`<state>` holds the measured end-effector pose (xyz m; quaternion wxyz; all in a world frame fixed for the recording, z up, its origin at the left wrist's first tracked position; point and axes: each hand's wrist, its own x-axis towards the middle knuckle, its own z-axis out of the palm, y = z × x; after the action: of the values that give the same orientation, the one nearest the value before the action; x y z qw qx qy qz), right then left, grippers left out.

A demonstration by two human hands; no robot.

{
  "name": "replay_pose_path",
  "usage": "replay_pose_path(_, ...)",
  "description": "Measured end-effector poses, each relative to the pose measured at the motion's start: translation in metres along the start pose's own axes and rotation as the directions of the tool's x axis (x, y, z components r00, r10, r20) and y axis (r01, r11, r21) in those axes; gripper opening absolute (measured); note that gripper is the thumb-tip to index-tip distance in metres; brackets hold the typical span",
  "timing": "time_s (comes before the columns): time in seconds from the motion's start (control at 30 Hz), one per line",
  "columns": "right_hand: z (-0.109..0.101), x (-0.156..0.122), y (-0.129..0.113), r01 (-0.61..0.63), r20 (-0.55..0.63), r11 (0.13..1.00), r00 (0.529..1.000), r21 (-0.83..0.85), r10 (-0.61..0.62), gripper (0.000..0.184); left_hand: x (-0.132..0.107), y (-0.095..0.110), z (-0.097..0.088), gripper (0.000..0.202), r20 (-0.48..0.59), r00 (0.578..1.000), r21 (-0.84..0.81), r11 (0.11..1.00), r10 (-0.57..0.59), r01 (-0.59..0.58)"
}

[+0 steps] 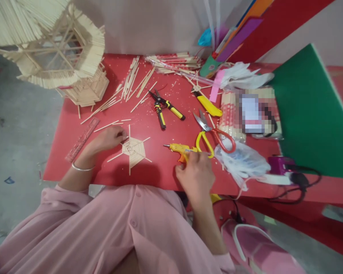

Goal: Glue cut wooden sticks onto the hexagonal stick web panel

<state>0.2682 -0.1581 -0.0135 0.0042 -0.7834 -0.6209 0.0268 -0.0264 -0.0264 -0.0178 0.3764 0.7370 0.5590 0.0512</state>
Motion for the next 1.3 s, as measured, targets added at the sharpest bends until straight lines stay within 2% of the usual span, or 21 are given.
replay_pose_path(0.13, 0.013, -0.001, 0.023, -0.214, 0.125, 0.972, 0.972, 0.099, 0.201, 0.048, 0.002, -0.007, -0.001, 0.014, -0.055, 0.998, -0.077, 0.997, -0.023, 0.019)
replay_pose_path(0.27, 0.019, 0.003, 0.032, -0.316, 0.248, 0.882, 0.939, 0.350, 0.239, 0.041, -0.004, -0.010, -0.001, 0.013, -0.038, 0.997, -0.233, 0.970, -0.074, 0.063)
replay_pose_path(0.33, 0.014, 0.005, 0.026, -0.303, 0.235, 0.793, 0.950, 0.528, 0.206, 0.041, -0.009, -0.009, -0.001, 0.014, -0.014, 0.995, -0.313, 0.945, -0.102, 0.092)
replay_pose_path(0.43, 0.003, 0.008, 0.002, -0.233, 0.229, 0.593, 0.970, 0.771, 0.083, 0.046, -0.014, -0.005, -0.001, 0.017, -0.012, 0.990, -0.353, 0.927, -0.138, 0.125)
replay_pose_path(0.5, -0.002, 0.010, -0.018, -0.221, 0.267, 0.483, 0.963, 0.847, -0.028, 0.042, -0.014, -0.002, -0.001, 0.018, -0.040, 0.988, -0.362, 0.924, -0.150, 0.125)
replay_pose_path(0.57, -0.004, 0.010, -0.035, -0.220, 0.292, 0.410, 0.949, 0.885, -0.122, 0.031, -0.013, 0.000, 0.001, 0.019, -0.061, 0.987, -0.383, 0.916, -0.152, 0.117)
replay_pose_path(0.67, -0.006, 0.006, -0.051, -0.165, 0.246, 0.325, 0.943, 0.931, -0.224, 0.025, -0.012, 0.000, 0.003, 0.020, -0.076, 0.988, -0.425, 0.901, -0.132, 0.087)
replay_pose_path(0.7, -0.008, 0.004, -0.055, -0.116, 0.199, 0.330, 0.953, 0.937, -0.229, 0.027, -0.011, -0.001, 0.004, 0.020, -0.081, 0.989, -0.431, 0.899, -0.121, 0.075)
replay_pose_path(0.73, -0.009, 0.003, -0.058, -0.051, 0.142, 0.374, 0.965, 0.926, -0.219, 0.031, -0.011, -0.002, 0.005, 0.020, -0.089, 0.990, -0.428, 0.902, -0.112, 0.063)
replay_pose_path(0.8, -0.010, 0.003, -0.065, 0.099, 0.000, 0.580, 0.986, 0.809, -0.168, 0.039, -0.011, -0.005, 0.007, 0.019, -0.110, 0.990, -0.400, 0.915, -0.093, 0.042)
replay_pose_path(0.87, -0.010, 0.010, -0.073, 0.212, -0.149, 0.811, 0.977, 0.545, -0.155, 0.048, -0.010, -0.006, 0.007, 0.018, -0.138, 0.988, -0.371, 0.929, -0.074, 0.018)
replay_pose_path(0.93, -0.006, 0.020, -0.081, 0.267, -0.261, 0.924, 0.945, 0.272, -0.197, 0.051, -0.010, -0.006, 0.007, 0.017, -0.153, 0.986, -0.363, 0.932, -0.060, 0.000)
replay_pose_path(1.0, -0.002, 0.030, -0.087, 0.320, -0.311, 0.942, 0.909, 0.098, -0.276, 0.046, -0.009, -0.005, 0.006, 0.016, -0.140, 0.988, -0.376, 0.927, -0.068, 0.010)
replay_pose_path(1.1, 0.002, 0.041, -0.090, 0.395, -0.323, 0.917, 0.862, -0.053, -0.390, 0.036, -0.009, -0.005, 0.006, 0.017, -0.094, 0.990, -0.410, 0.910, -0.107, 0.060)
replay_pose_path(1.3, 0.002, 0.046, -0.086, 0.475, -0.279, 0.861, 0.815, -0.179, -0.508, 0.031, -0.009, -0.007, 0.007, 0.015, -0.105, 0.989, -0.423, 0.905, -0.105, 0.051)
